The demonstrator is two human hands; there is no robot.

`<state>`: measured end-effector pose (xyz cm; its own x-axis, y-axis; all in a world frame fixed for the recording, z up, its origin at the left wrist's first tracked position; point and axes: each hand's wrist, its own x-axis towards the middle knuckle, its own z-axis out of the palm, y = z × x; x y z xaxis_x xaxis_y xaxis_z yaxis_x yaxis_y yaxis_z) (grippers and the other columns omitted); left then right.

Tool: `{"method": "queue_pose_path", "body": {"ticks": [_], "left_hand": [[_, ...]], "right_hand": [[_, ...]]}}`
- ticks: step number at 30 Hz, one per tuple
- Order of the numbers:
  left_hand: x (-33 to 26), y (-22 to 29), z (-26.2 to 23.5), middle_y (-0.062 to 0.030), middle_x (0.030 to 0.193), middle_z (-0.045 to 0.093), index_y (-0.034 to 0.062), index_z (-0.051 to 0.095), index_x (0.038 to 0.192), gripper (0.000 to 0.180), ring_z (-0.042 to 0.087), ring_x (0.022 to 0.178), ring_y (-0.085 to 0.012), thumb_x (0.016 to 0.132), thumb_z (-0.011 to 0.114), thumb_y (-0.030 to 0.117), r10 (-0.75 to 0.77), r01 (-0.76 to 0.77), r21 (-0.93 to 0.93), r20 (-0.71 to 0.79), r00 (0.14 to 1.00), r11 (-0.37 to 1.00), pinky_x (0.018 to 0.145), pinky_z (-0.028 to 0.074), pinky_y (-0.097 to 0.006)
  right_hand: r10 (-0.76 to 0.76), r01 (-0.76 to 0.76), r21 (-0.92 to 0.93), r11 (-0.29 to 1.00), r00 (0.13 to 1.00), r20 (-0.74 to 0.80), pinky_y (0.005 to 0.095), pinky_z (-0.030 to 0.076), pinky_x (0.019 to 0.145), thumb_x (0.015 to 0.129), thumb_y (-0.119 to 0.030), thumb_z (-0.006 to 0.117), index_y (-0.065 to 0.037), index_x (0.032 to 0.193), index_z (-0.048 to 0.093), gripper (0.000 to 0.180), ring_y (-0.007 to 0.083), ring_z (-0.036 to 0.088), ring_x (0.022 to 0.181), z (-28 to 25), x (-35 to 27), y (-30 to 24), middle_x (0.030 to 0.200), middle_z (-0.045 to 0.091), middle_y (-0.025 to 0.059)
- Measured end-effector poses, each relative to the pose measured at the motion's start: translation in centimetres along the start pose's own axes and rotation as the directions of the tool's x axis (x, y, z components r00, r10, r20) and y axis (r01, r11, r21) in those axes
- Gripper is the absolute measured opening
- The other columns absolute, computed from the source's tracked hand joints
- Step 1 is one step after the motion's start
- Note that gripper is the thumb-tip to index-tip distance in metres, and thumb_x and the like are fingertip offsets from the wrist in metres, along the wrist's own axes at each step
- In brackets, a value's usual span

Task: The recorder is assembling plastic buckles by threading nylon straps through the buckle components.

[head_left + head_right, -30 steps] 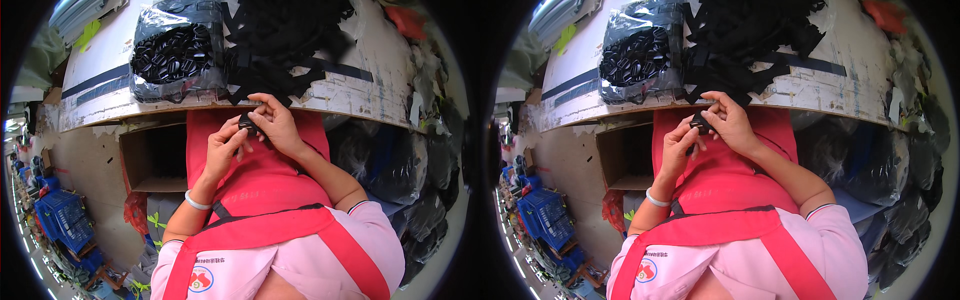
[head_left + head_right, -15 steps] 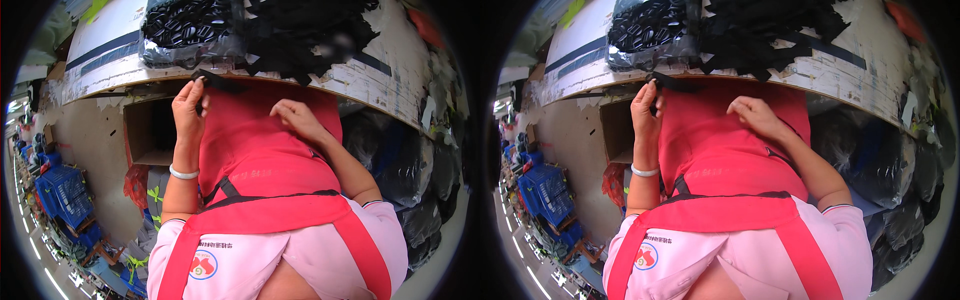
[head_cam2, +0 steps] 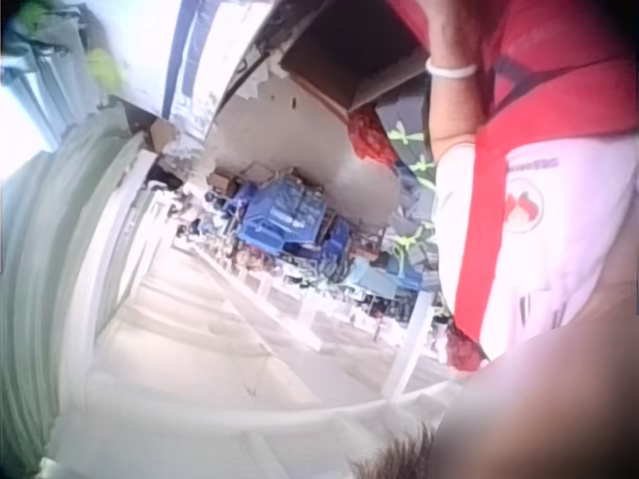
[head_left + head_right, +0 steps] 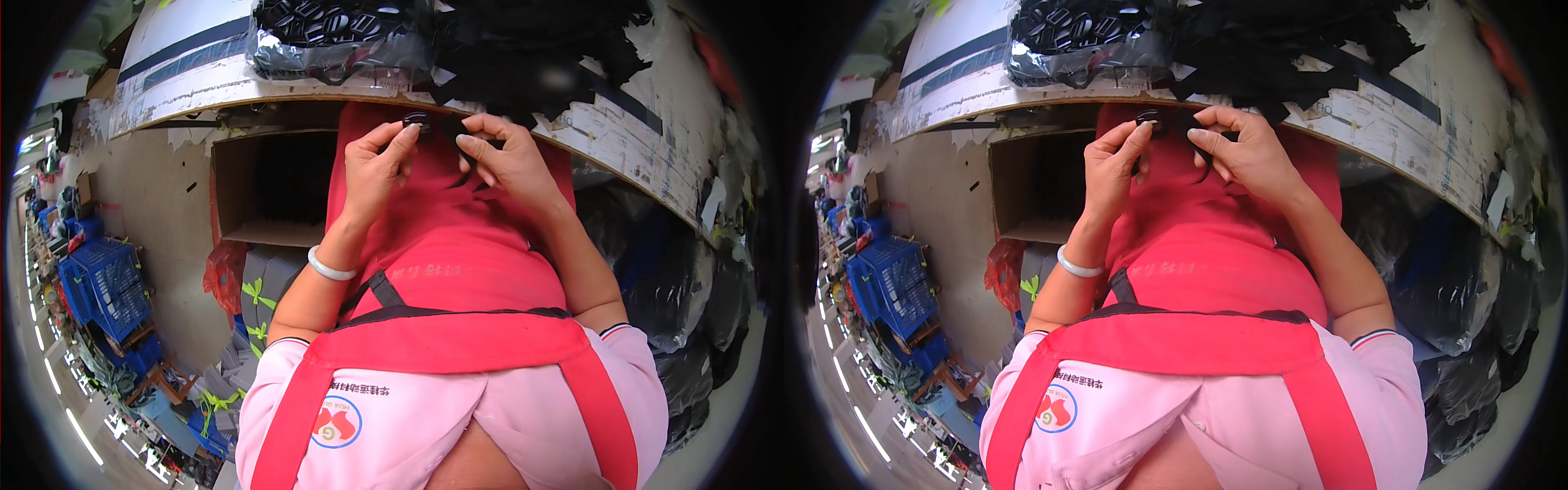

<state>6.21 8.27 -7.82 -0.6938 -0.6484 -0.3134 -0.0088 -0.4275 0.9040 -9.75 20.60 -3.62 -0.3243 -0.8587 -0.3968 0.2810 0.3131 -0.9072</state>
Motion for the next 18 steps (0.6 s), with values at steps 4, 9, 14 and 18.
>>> {"method": "queue_pose_path", "body": {"ticks": [4, 9, 14, 18], "left_hand": [[-0.3, -0.3, 0.7, 0.0045, 0.066, 0.055, 0.0004, 0.069, 0.101, 0.017, 0.046, 0.052, -0.0013, 0.091, 0.066, 0.013, 0.055, -0.055, 0.034, 0.001, 0.998, 0.998, 0.044, 0.033, -0.018], [-0.2, -1.4, 1.0, 0.0, 0.067, 0.055, -0.0002, 0.068, 0.102, 0.017, 0.051, 0.056, -0.0071, 0.087, 0.067, 0.008, 0.277, -0.273, 0.321, 0.034, 0.96, 0.907, 0.048, 0.038, -0.023], [0.1, -0.6, 1.0, -0.0096, 0.069, 0.056, 0.0003, 0.067, 0.097, 0.015, 0.055, 0.059, -0.0185, 0.082, 0.068, 0.003, 0.553, -0.529, 0.597, 0.164, 0.817, 0.603, 0.053, 0.043, -0.029], [0.0, -0.4, 0.8, -0.011, 0.071, 0.058, 0.001, 0.067, 0.094, 0.013, 0.058, 0.061, -0.0231, 0.081, 0.068, 0.002, 0.554, -0.525, 0.62, 0.169, 0.815, 0.583, 0.055, 0.046, -0.031]], "right_hand": [[0.11, -0.115, 0.046, 0.992, 0.989, 0.1, 0.0163, 0.031, 0.039, 0.097, -0.021, 0.056, -0.002, 0.097, 0.059, 0.02, 0.0022, 0.042, 0.041, 1.4, 0.0, -0.1, 0.065, 0.061, 0.0054], [0.113, -0.123, 0.242, 0.962, 0.992, 0.053, 0.0168, 0.032, 0.036, 0.097, -0.021, 0.055, -0.002, 0.095, 0.057, 0.019, 0.004, 0.046, 0.041, 1.3, 0.6, 1.5, 0.066, 0.062, 0.0066], [0.08, -0.072, 0.394, 0.916, 0.997, -0.005, 0.0175, 0.033, 0.037, 0.097, -0.02, 0.056, -0.001, 0.099, 0.057, 0.019, 0.0052, 0.049, 0.045, 1.8, 1.0, 2.7, 0.072, 0.061, 0.0068], [0.104, -0.116, 0.534, 0.837, 0.993, 0.054, 0.018, 0.036, 0.04, 0.096, -0.02, 0.058, -0.002, 0.101, 0.057, 0.018, 0.0053, 0.05, 0.049, 1.5, 1.1, 3.0, 0.075, 0.06, 0.0056]]}}
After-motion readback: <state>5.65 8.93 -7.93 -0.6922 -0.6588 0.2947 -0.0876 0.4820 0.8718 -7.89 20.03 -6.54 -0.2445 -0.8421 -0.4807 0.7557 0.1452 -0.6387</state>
